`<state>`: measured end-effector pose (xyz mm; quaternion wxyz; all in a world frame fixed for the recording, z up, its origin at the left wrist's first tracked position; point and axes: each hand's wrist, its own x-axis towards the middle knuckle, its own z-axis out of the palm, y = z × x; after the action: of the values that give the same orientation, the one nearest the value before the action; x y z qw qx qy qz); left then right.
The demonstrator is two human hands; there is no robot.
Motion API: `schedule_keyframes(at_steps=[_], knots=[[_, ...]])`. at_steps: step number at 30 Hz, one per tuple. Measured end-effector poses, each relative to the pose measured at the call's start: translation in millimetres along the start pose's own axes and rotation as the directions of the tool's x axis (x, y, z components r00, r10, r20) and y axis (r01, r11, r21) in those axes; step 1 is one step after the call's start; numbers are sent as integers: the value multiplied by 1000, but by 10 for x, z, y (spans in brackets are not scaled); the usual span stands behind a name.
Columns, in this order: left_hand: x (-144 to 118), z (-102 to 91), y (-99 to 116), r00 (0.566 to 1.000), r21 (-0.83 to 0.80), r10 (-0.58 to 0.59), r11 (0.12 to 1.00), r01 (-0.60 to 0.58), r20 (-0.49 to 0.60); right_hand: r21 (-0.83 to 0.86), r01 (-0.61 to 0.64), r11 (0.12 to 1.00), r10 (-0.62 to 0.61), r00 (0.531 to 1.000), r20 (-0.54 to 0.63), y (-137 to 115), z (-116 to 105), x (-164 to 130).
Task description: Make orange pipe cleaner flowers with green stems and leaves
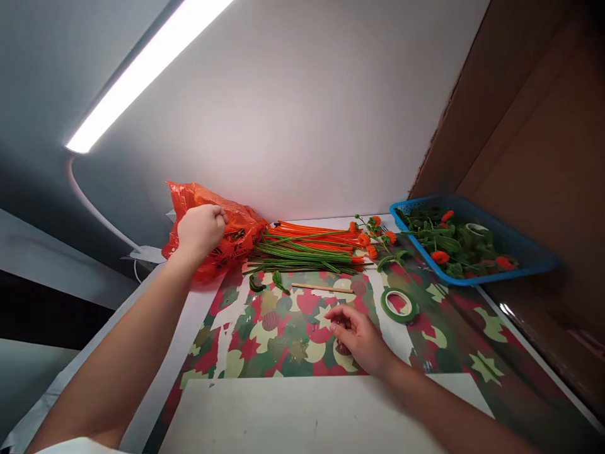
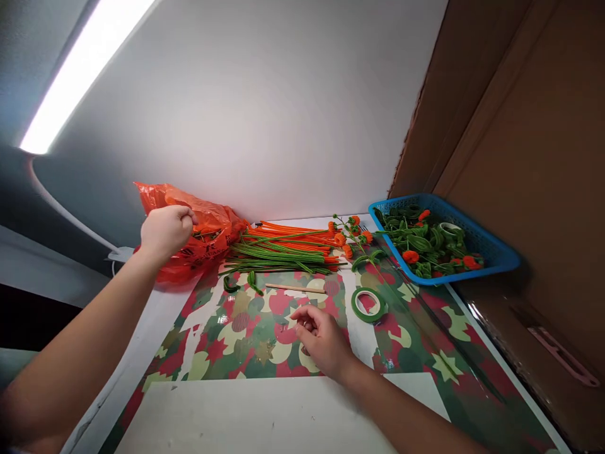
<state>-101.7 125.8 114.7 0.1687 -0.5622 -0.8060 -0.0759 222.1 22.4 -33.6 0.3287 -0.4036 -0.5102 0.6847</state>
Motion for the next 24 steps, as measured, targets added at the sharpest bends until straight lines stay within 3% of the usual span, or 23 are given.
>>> schedule_keyframes(at_steps=[1,2,3,4,6,8,11,13,16,20,24], knots=[[-107,7,79,981,-70,90,992,-103,-171,-8,3,1000,-3,1000,1,-4,1,-5],[-219,32,171,935,-117,194,964,-237,-296,-21,7,1000,-7,1000,3,-7,2,-9],[-326,72,274,881,-139,319,912,-385,-348,-34,10,999,-10,1000,3,-9,3,-12],[-420,124,385,832,-150,447,845,-513,-328,-45,13,999,-13,1000,4,-10,3,-12],[-533,253,612,748,-194,657,725,-661,-94,-45,14,999,-14,1000,3,-5,2,-7],[-509,394,818,737,-221,675,715,-663,-29,-32,9,999,-9,1000,-3,6,0,4],[-246,603,1046,805,-226,593,788,-572,31,-40,7,999,-8,1000,-10,23,-2,19],[-10,726,1143,826,-224,554,822,-523,104,-47,12,999,-13,1000,-13,29,-2,26],[263,864,1224,800,-227,557,828,-513,223,-46,17,999,-17,1000,-11,28,0,31],[389,948,1240,729,-240,598,802,-547,335,-76,31,997,-30,1000,2,-11,9,23],[402,963,1198,731,-199,582,811,-550,354,-136,63,989,-64,998,1,-75,25,-7]])
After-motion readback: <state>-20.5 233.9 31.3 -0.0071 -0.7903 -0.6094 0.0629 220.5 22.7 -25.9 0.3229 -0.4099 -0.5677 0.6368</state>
